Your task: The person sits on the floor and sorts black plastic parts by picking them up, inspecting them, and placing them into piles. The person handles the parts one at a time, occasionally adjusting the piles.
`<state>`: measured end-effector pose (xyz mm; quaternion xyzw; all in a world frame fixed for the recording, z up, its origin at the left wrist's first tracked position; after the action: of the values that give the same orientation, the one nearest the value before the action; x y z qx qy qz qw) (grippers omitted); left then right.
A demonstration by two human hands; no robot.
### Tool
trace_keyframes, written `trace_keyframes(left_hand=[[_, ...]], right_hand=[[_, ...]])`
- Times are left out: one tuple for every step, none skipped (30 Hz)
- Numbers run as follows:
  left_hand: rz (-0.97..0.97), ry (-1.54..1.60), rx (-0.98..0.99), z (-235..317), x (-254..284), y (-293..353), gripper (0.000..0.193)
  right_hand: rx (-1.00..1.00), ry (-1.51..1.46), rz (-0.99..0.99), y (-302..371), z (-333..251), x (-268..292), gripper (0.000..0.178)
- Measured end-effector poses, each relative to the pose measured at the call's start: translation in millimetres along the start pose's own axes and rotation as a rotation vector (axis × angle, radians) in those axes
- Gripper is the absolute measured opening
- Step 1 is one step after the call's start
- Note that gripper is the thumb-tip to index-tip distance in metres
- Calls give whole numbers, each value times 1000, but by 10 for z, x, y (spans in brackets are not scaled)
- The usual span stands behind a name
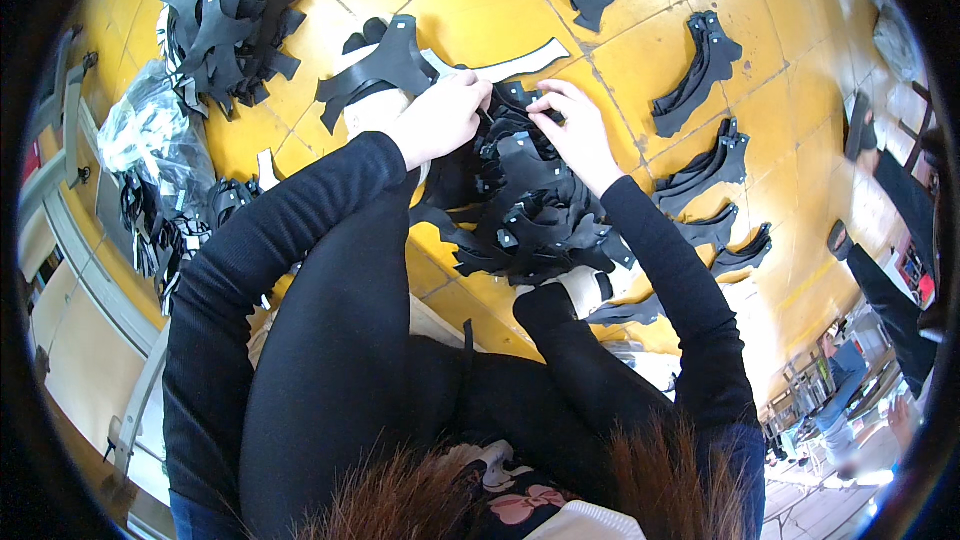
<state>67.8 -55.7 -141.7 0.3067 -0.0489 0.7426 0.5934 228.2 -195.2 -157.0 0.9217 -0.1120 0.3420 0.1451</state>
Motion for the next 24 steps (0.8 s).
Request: trace_keyframes(left_hand=[[-6, -19, -11, -1, 8, 1, 23], [22, -21, -23, -31, 5, 9, 21], [51, -23, -34, -60, 1, 17, 19], [79, -25, -46, -86, -3, 32, 18], [64, -35, -21, -45, 11, 8, 15], [49, -44, 5, -3, 23, -23, 13], [34, -53, 31, 36, 40, -49, 12], [12, -78, 18, 50, 52, -50, 15], [-9, -102, 5, 64, 63, -48, 17], [-30, -126, -8, 78, 70, -46, 20], [-19, -158, -8, 99, 78, -33, 22], [-9, -189, -8, 125, 77, -12, 25], [2, -221, -9, 147, 77, -3, 29], [-34, -278, -37, 168, 69, -23, 31], [-69, -336, -66, 184, 60, -55, 32], [-105, -393, -95, 198, 55, -80, 34], [-111, -385, -103, 173, 23, -85, 34], [-116, -377, -111, 154, -16, -85, 34], [-121, -370, -120, 131, -48, -82, 33], [-89, -365, -128, 130, -45, -81, 33], [-57, -361, -136, 124, -31, -70, 32], [-25, -357, -144, 119, -19, -60, 31], [-44, -346, -93, 115, -5, -64, 27], [-29, -320, -109, 85, -11, -44, 27]], right_hand=[[-27, -52, 3, 11, 10, -7, 10], [-11, -27, -11, 7, -15, 0, 10], [5, -1, -25, 1, -36, 14, 10], [22, 23, -39, -8, -58, 24, 10], [28, 21, -36, -3, -57, 45, 10], [35, 18, -34, 1, -58, 63, 11], [42, 15, -31, 5, -58, 82, 11], [-5, 32, -90, -9, -73, 89, 11], [-51, 50, -149, -18, -85, 100, 11], [-98, 68, -208, -27, -98, 108, 12], [-177, 22, -222, -39, -107, 127, 12], [-256, -23, -236, -49, -117, 140, 13], [-336, -68, -250, -48, -111, 139, 13], [-330, -37, -240, -56, -101, 137, 14], [-324, -5, -230, -70, -76, 125, 14], [-319, 27, -219, -86, -56, 117, 15], [-324, 55, -228, -103, -46, 106, 15], [-330, 83, -237, -119, -36, 96, 16], [-336, 111, -246, -125, -29, 88, 17], [-292, 152, -229, -138, -69, 97, 17], [-249, 192, -213, -157, -116, 90, 17], [-204, 232, -196, -175, -166, 79, 17], [-143, 289, -184, -188, -201, 60, 16], [-98, 285, -193, -206, -218, 30, 15]])
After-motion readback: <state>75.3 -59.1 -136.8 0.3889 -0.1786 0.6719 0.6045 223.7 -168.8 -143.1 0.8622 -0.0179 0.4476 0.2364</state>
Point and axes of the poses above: each hand's wrist, its own y-axis away from the middle knuckle, its own x-axis out of the back of the hand, z = x × y, the point moved 3 cm from there along -y, towards the middle knuckle, and after that the axes turned 7 degrees about y, right-handed, at the moved point
